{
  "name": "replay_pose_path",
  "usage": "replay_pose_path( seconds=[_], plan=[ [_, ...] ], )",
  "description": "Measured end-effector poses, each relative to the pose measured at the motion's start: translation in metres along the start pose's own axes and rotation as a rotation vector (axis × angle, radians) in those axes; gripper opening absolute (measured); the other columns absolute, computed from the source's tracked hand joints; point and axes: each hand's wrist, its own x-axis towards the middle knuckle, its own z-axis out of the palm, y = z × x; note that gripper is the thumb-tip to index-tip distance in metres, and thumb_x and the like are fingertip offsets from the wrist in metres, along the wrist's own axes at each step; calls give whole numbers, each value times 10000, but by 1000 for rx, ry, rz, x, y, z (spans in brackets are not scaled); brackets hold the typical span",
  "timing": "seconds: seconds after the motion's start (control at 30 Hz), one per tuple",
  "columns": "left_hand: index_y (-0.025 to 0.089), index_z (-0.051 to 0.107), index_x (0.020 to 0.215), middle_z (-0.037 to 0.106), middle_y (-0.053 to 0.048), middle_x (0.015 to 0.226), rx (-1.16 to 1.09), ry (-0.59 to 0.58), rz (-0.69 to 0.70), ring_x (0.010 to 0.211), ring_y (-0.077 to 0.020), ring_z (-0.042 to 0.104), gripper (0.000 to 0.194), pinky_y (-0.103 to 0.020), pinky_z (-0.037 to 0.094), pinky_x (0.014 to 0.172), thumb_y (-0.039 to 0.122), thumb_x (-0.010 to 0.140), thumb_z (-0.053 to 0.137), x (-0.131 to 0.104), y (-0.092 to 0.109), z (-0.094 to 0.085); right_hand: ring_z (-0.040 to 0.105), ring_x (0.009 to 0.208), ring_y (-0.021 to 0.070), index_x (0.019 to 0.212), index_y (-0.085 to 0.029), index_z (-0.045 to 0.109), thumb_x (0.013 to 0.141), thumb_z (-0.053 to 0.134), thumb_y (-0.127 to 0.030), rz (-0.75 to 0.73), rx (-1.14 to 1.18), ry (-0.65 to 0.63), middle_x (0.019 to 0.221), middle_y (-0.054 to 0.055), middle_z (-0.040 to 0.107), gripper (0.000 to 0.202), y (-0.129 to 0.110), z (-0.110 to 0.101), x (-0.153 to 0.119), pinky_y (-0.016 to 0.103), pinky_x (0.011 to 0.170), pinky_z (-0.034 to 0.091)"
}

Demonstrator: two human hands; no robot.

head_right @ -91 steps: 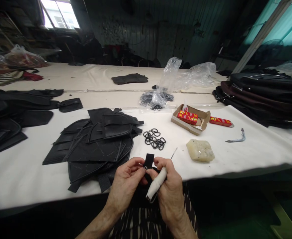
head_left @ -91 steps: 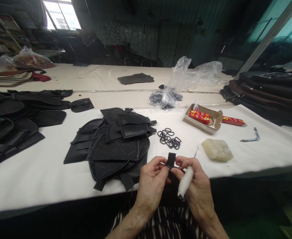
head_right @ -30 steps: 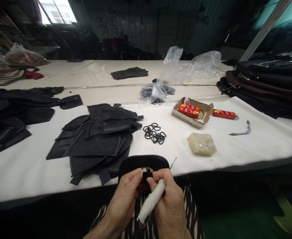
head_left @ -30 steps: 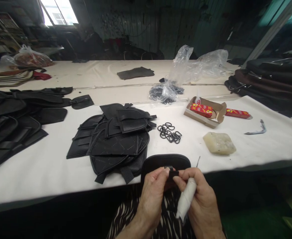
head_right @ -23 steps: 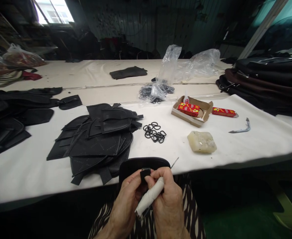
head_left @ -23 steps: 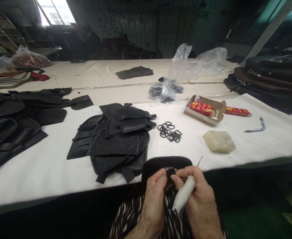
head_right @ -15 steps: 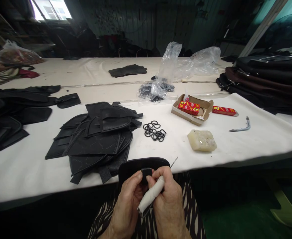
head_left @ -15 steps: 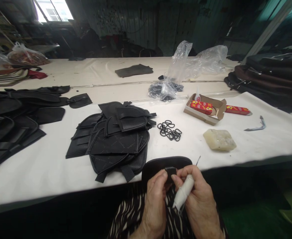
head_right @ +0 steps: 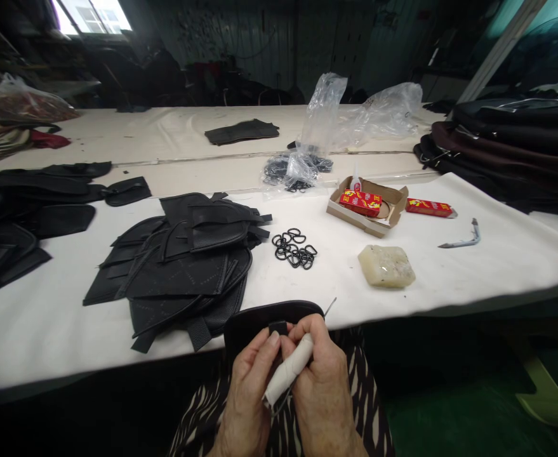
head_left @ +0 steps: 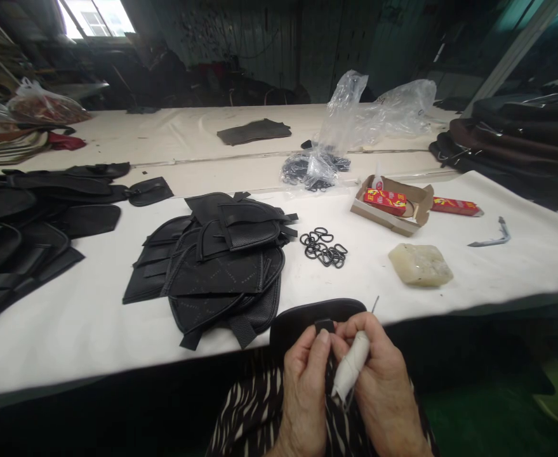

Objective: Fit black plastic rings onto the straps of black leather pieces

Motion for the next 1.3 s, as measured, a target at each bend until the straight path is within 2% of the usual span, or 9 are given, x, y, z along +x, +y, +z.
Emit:
replay_pose_path(
  seconds=[0.23,0.4,0.77,0.93,1.07,1.13,1.23,1.3],
  plan=[
    [155,679,727,677,-31,710,25,0,12,700,-175,617,299,-235,467,629,450,680,693,2,-4,-3,529,478,101,688,-212,475,815,558,-343,-12,-40,2,612,-44,595,201,2,0,0,172,429,394],
    [143,679,802,678,-43,737,46,-108,-23,744,-179,610,279,-240,470,680,415,742,654,5,-10,-7,504,457,100,669,-217,457,825,551,-361,-5,-19,-8,563,-57,557,233,-1,0,1,176,407,379],
    [150,654,809,629,-12,743,61,-171,-35,718,-124,544,262,-195,433,644,406,803,596,9,-15,-13,470,486,85,678,-216,443,833,539,-345,51,-19,-42,562,-75,506,223,-3,0,1,157,436,375],
    [146,602,699,533,23,641,60,-193,-36,602,-97,470,278,-196,388,559,408,794,599,11,-11,-14,490,490,90,686,-214,448,835,545,-307,47,-6,-33,582,-65,522,200,-3,2,-2,165,446,390],
    [141,654,741,601,-5,664,97,-205,-11,643,-130,538,288,-221,422,622,423,775,612,14,-6,-15,555,545,113,694,-213,453,869,509,-291,-13,24,-50,646,-29,574,200,2,0,-5,189,497,449],
    [132,676,783,649,-41,735,107,-226,1,710,-162,579,290,-252,443,694,412,787,599,15,-3,-15,598,615,131,743,-212,480,875,514,-276,-123,20,40,769,12,621,151,8,-4,-4,218,556,491],
    [116,681,818,675,-83,775,88,-249,-20,742,-193,609,292,-301,460,740,389,805,579,14,4,-13,632,823,186,803,-217,517,817,601,-246,-368,-90,311,995,70,624,90,14,-12,2,293,706,526],
    [111,677,817,682,-94,761,67,-262,-42,712,-196,619,291,-322,469,740,387,799,586,11,9,-11,636,829,201,828,-218,534,793,628,-278,-362,-98,347,1018,72,621,117,11,-18,8,314,697,542]
  ],
)
